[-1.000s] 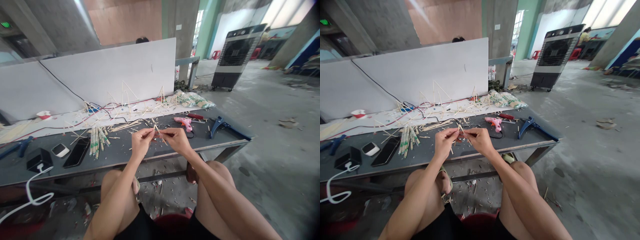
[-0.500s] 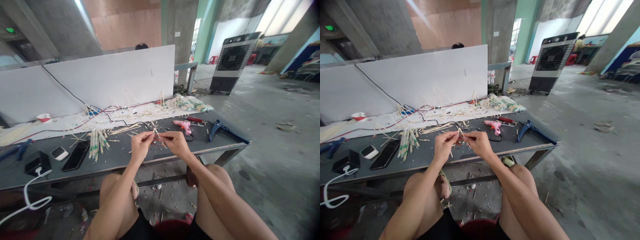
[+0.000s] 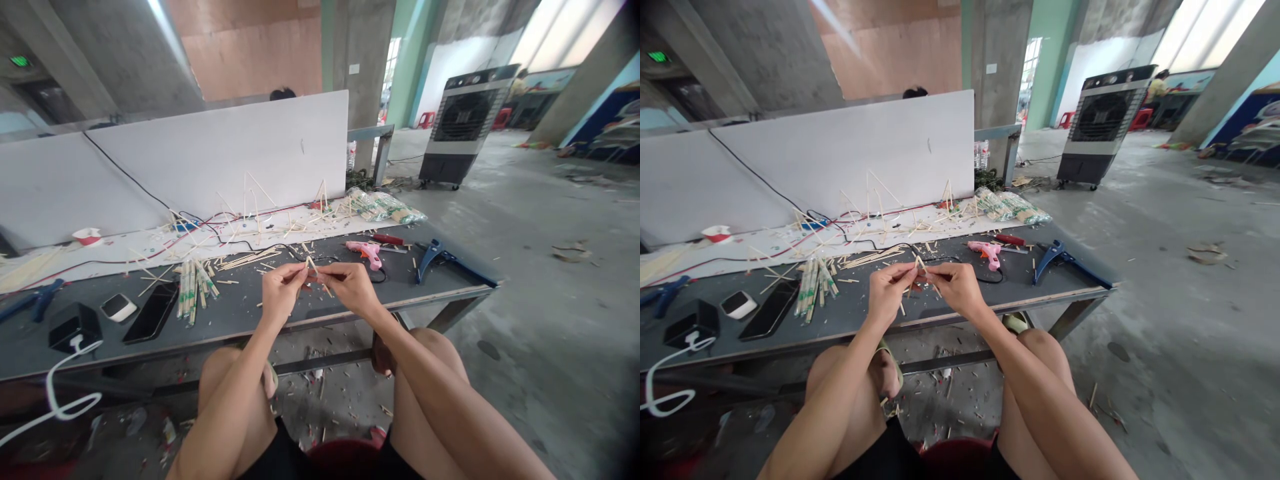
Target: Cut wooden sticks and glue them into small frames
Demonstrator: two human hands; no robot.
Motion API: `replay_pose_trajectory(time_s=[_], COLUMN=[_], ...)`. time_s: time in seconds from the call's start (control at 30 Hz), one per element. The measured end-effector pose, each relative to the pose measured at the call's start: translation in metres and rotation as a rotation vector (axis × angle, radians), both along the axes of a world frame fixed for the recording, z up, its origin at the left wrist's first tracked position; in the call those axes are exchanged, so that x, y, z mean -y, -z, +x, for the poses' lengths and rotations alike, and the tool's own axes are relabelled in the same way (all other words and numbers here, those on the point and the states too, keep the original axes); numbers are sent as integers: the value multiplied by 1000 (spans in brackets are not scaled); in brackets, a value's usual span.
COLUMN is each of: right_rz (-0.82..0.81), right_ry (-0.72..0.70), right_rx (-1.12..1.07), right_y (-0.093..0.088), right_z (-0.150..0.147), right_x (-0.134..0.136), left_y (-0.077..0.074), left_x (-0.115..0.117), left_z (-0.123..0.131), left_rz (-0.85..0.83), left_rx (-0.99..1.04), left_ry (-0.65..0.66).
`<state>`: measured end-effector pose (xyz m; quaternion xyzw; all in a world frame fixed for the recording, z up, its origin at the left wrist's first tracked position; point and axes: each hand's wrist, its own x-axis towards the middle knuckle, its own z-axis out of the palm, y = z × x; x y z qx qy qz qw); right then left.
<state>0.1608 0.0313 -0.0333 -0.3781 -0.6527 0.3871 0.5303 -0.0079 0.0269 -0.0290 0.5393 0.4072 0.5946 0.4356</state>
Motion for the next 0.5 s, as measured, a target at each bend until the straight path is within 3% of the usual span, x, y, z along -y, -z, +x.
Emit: replay_pose_trajectory(time_s=[0.5], right_rz=[1], right_ry=[1], right_rx=[10], right_y=[1], right_z=[1], right_x=[0], left_y=[1], left_x=[-1], left_z=[0], left_rz=[0], left_rx=[-23], left_ry=[-5])
